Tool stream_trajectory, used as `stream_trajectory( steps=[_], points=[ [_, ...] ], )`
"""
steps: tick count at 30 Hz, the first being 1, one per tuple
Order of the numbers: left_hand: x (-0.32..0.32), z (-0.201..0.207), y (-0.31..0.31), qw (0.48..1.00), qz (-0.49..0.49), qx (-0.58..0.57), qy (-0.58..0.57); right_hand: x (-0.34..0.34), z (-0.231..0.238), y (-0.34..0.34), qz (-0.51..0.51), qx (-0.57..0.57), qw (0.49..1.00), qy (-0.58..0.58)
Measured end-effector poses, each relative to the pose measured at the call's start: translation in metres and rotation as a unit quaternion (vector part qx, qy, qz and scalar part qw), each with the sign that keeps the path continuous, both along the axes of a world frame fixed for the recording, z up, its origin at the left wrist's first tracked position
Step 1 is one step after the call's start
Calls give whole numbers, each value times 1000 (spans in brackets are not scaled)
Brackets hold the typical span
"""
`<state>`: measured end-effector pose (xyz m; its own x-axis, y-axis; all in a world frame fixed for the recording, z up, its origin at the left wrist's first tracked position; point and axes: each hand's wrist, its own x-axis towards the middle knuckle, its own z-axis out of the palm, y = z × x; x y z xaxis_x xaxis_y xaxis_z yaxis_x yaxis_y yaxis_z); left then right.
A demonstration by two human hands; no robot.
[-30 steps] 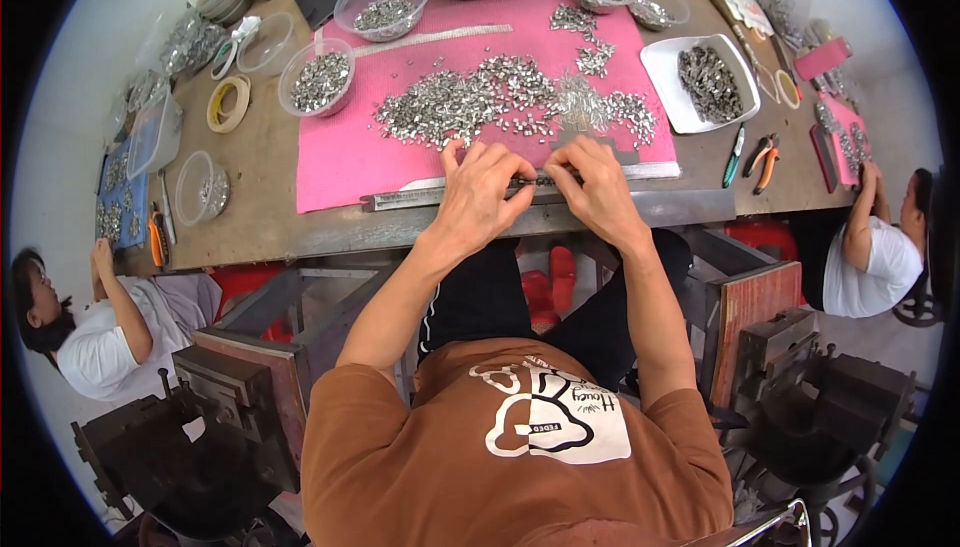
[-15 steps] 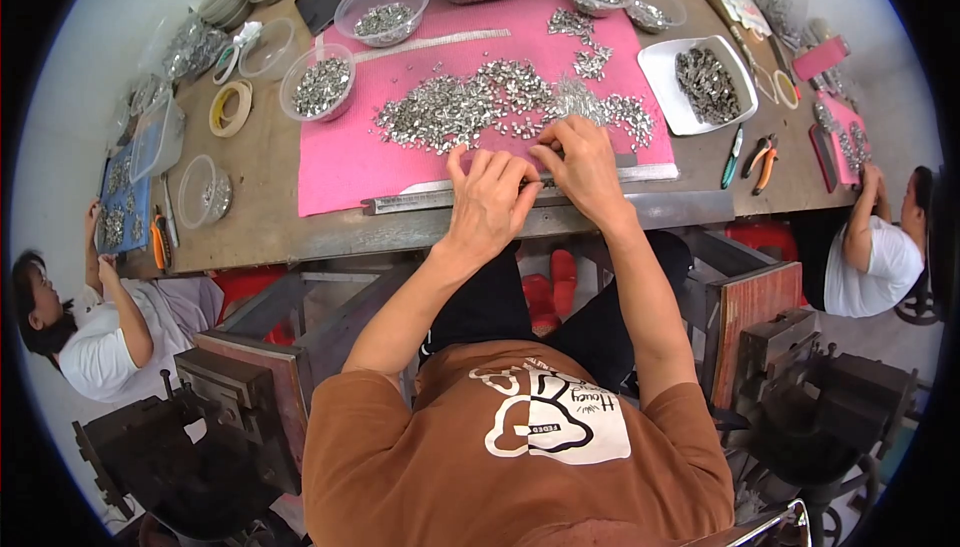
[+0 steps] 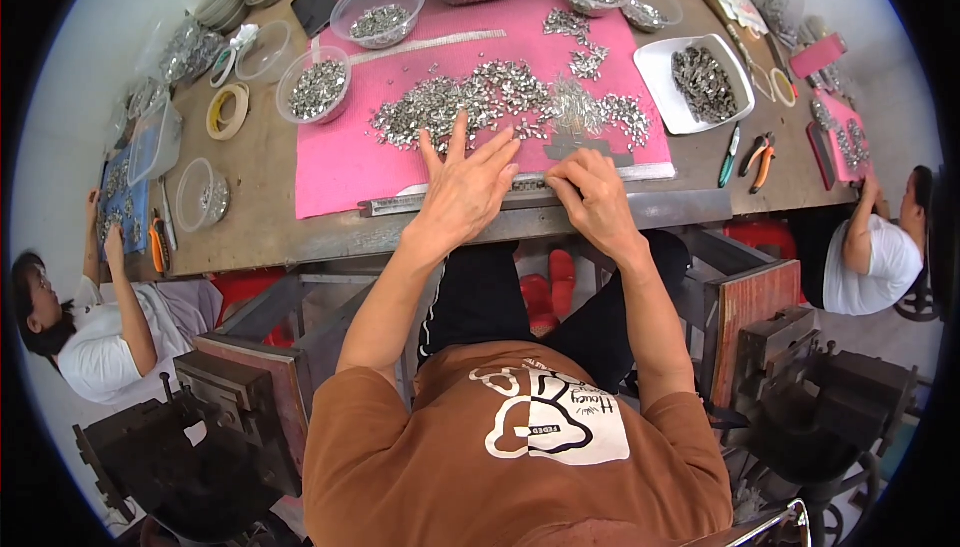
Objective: The person assembles small metal buckles into a metal guide rail by hand, then processes them using a manual press machine.
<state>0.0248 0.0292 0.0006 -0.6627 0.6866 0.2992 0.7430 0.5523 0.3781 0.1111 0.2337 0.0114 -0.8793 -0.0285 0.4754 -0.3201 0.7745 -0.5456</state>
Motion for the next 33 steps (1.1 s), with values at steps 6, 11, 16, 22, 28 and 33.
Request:
stream_trajectory(
  steps=[6, 11, 16, 22, 28, 33],
  points=[
    [0, -3, -5, 996, 26, 83, -38, -4, -3, 1, 15, -18, 1000, -7],
    [-13, 1, 0, 986, 84, 146, 7, -26, -4, 6, -12, -23, 999, -31],
    [-15, -3, 9, 988, 91, 120, 28, -59, -11, -4, -1, 13, 999, 38],
    [-20, -7, 14, 990, 98, 92, 36, -70, -20, -7, 0, 101, 993, 54],
    [-17, -8, 13, 988, 108, 99, 41, -64, -12, -2, 7, 100, 993, 60],
    [-17, -8, 12, 987, 115, 95, 59, -25, 1, 12, 21, 32, 999, -23]
  ],
)
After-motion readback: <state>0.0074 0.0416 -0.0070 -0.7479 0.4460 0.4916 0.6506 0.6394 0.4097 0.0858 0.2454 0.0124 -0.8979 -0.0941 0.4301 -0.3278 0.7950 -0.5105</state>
